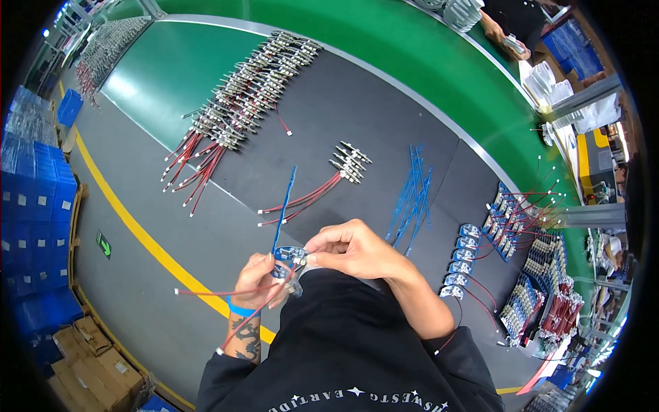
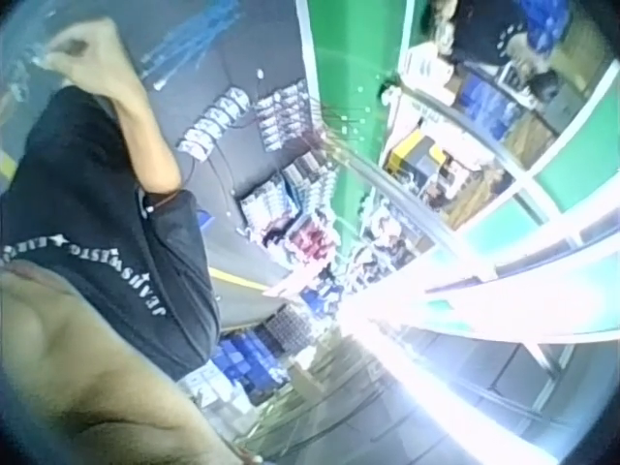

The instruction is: The person organizes and assembles small electronic components, including circuit boards, wires, and blue ties, by hand on an assembly line.

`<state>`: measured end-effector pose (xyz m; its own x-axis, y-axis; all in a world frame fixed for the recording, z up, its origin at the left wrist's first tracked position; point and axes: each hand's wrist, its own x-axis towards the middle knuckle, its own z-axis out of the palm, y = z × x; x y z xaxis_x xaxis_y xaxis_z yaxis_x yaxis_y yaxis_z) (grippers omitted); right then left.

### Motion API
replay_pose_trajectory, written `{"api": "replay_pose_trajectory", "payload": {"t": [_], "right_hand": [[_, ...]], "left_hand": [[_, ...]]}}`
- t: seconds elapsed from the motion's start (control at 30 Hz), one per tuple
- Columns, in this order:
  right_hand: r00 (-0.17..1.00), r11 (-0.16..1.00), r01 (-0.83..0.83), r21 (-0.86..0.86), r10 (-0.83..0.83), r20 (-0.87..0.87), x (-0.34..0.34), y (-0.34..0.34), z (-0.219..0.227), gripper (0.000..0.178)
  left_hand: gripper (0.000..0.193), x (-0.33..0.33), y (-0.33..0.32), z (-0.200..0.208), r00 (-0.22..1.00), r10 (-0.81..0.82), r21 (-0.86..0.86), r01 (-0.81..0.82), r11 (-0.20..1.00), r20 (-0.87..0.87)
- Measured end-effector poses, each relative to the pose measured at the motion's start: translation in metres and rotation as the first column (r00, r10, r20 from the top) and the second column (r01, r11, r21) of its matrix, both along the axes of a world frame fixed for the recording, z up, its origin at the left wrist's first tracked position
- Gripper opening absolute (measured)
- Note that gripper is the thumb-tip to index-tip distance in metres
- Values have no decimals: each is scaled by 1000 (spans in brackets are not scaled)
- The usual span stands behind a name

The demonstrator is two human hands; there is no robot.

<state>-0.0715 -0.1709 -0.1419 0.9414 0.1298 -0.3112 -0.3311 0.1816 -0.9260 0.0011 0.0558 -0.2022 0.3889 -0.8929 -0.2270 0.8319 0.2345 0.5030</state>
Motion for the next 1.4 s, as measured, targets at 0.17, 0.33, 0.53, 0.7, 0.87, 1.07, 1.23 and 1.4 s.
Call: {"api": "replay_pose_trajectory", "payload": {"t": [0.17,0.33,0.53,0.7,0.87,1.07,1.23,1.4], "right_hand": [[979,982,187,17,-188,82,-3,-1,-14,12],[853,765,522,-378,-471,225,8,-18,-10,11],[766,484,639,-598,-468,440,22,-29,-24,9],[710,313,703,-638,-348,612,17,-15,-14,19],[955,961,115,-250,-38,296,-2,-1,17,21],[951,937,95,-335,14,308,-22,-21,22,15],[930,977,29,-209,50,363,-30,-20,22,15],[923,992,-14,-128,62,380,-33,-15,9,14]], "left_hand": [[47,-2,0,-6,998,-12,-181,0,983,-65],[46,21,28,8,888,276,243,-379,893,369],[41,47,60,29,665,637,95,-717,690,391],[40,39,51,27,635,498,99,-670,736,591],[35,12,-11,40,793,55,234,-245,941,607],[24,23,-30,58,433,-230,300,-99,949,872],[35,23,-34,58,326,-182,163,84,983,928],[44,10,-27,44,538,-102,63,90,994,837]]}}
